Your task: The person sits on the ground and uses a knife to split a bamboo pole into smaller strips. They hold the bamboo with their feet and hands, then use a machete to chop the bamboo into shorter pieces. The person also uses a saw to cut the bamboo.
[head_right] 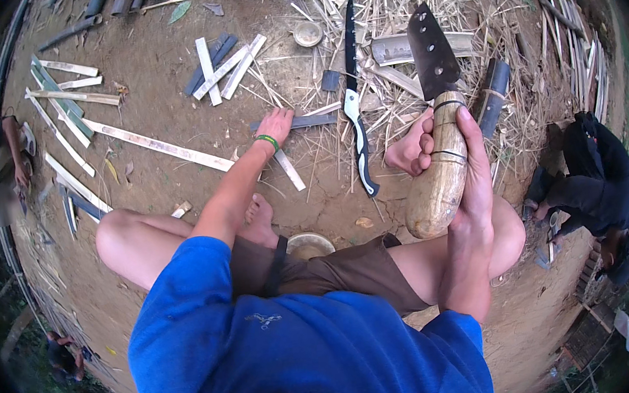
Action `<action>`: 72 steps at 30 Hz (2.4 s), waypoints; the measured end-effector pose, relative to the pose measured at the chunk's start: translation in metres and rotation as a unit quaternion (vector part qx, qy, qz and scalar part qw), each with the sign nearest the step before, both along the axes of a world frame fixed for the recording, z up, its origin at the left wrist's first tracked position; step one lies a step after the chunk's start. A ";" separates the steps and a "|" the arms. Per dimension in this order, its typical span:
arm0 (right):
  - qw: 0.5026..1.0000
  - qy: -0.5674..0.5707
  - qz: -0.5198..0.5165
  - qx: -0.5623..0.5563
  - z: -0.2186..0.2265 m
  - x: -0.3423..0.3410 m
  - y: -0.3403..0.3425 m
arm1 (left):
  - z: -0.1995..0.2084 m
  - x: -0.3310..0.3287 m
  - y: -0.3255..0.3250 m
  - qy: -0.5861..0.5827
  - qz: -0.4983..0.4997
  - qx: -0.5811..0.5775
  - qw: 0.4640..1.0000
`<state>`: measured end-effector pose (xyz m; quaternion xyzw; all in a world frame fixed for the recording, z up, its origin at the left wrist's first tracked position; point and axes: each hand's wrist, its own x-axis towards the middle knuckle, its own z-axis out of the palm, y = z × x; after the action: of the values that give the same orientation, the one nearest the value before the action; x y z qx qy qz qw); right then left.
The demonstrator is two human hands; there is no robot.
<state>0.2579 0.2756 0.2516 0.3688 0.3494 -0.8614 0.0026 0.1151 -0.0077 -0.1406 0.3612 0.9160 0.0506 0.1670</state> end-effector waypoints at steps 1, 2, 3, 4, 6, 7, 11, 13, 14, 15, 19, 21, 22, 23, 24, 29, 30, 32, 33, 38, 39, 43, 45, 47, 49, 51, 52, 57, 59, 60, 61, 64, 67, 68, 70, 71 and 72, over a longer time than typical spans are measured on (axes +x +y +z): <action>1.000 -0.008 -0.001 0.004 0.000 0.001 0.002 | 0.002 0.002 0.000 0.006 -0.016 0.008 1.000; 1.000 -0.013 -0.007 0.005 -0.002 0.002 0.002 | 0.008 0.001 -0.001 0.015 -0.036 0.013 0.999; 1.000 -0.014 -0.007 0.005 -0.002 0.002 0.001 | 0.015 -0.001 -0.003 0.023 -0.056 0.019 0.998; 1.000 -0.015 -0.006 0.006 -0.001 0.002 0.001 | 0.022 -0.003 -0.007 0.030 -0.072 0.029 0.997; 1.000 -0.011 -0.003 0.005 0.001 0.001 -0.001 | 0.033 -0.010 -0.022 0.051 -0.097 0.046 0.993; 1.000 -0.010 -0.003 0.005 0.002 0.002 -0.002 | 0.037 -0.011 -0.028 0.048 -0.142 0.032 0.988; 1.000 -0.008 0.014 0.012 0.004 0.000 -0.009 | 0.031 0.000 -0.062 0.004 -0.273 -0.004 0.962; 1.000 -0.014 0.016 0.018 0.002 0.001 -0.010 | 0.023 0.016 -0.069 -0.032 -0.312 -0.021 0.949; 1.000 -0.015 0.017 0.018 0.002 0.001 -0.009 | 0.019 0.023 -0.068 -0.051 -0.326 -0.037 0.943; 0.999 -0.018 0.021 0.018 0.002 0.000 -0.010 | 0.011 0.031 -0.073 -0.062 -0.321 -0.048 0.944; 0.999 -0.024 0.034 0.018 0.001 -0.004 -0.014 | -0.014 0.063 -0.089 0.036 -0.253 0.008 0.967; 0.999 -0.018 0.032 0.016 0.001 -0.007 -0.017 | -0.015 0.068 -0.082 0.035 -0.255 -0.014 0.966; 0.999 -0.014 0.030 0.016 0.001 -0.009 -0.019 | -0.016 0.067 -0.080 0.033 -0.256 -0.026 0.966; 0.999 -0.009 0.034 0.014 0.002 -0.010 -0.021 | -0.016 0.065 -0.083 0.093 -0.251 0.042 0.963; 0.999 -0.006 0.040 0.013 0.003 -0.011 -0.022 | -0.016 0.064 -0.083 0.098 -0.251 0.039 0.962; 0.999 0.000 0.042 0.025 0.007 -0.020 -0.030 | 0.020 0.037 -0.077 0.006 -0.190 0.007 0.982; 0.999 -0.003 0.037 0.029 0.009 -0.021 -0.033 | 0.043 0.029 -0.077 -0.046 -0.164 -0.013 0.985; 0.998 -0.006 0.050 0.026 0.010 -0.026 -0.038 | 0.078 0.001 -0.103 -0.044 -0.093 0.006 0.995; 0.998 -0.007 0.058 0.022 0.006 -0.029 -0.040 | 0.093 -0.013 -0.125 -0.049 -0.043 0.015 0.998; 0.990 0.018 0.124 0.058 -0.011 -0.030 -0.044 | 0.191 -0.103 -0.259 -0.026 0.210 0.037 0.977; 0.991 0.013 0.122 0.060 -0.013 -0.030 -0.047 | 0.206 -0.121 -0.281 -0.026 0.275 0.067 0.959; 0.989 0.008 0.124 0.076 -0.027 -0.028 -0.047 | 0.285 -0.131 -0.325 -0.103 0.498 0.227 0.830; 0.986 -0.001 0.139 0.087 -0.034 -0.036 -0.051 | 0.288 -0.115 -0.368 -0.085 0.541 0.325 0.771; 0.984 -0.014 0.153 0.094 -0.042 -0.042 -0.055 | 0.264 -0.077 -0.414 -0.075 0.580 0.445 0.678; 0.982 -0.025 0.149 0.109 -0.048 -0.037 -0.053 | 0.217 -0.019 -0.439 -0.111 0.613 0.558 0.549; 0.980 -0.050 0.137 0.136 -0.057 -0.041 -0.051 | 0.147 0.028 -0.440 -0.073 0.708 0.624 0.322; 0.979 -0.049 0.149 0.127 -0.066 -0.049 -0.054 | 0.111 0.057 -0.466 -0.032 0.741 0.632 0.225; 0.972 -0.066 0.209 0.087 -0.102 -0.069 -0.066 | 0.149 0.105 -0.646 0.239 0.745 0.608 0.136; 0.975 -0.072 0.165 0.133 -0.091 -0.056 -0.046 | 0.216 0.011 -0.630 0.152 0.671 0.721 0.081; 0.976 -0.069 0.153 0.141 -0.086 -0.053 -0.040 | 0.249 -0.003 -0.637 -0.018 0.664 0.730 0.158; 0.976 -0.072 0.152 0.140 -0.080 -0.049 -0.040 | 0.274 -0.020 -0.630 -0.027 0.704 0.695 0.143; 0.976 -0.050 0.187 0.099 -0.083 -0.050 -0.048 | 0.317 -0.035 -0.643 -0.001 0.774 0.606 0.185; 0.975 -0.037 0.197 0.096 -0.077 -0.056 -0.063 | 0.303 -0.056 -0.601 -0.090 0.768 0.418 0.476; 0.975 -0.026 0.201 0.089 -0.070 -0.055 -0.069 | 0.300 -0.063 -0.577 -0.131 0.733 0.370 0.556; 0.978 -0.002 0.189 0.092 -0.053 -0.045 -0.063 | 0.307 -0.098 -0.493 -0.210 0.632 0.257 0.701; 0.979 0.015 0.190 0.075 -0.047 -0.043 -0.061 | 0.314 -0.113 -0.456 -0.212 0.597 0.189 0.751; 0.983 0.019 0.162 0.089 -0.035 -0.039 -0.053 | 0.340 -0.125 -0.385 -0.203 0.506 0.167 0.822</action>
<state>0.2193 0.2227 0.2171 0.2898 0.4798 -0.8217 0.1026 -0.0095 -0.3923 0.1994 -0.1488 0.8929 0.3524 0.2376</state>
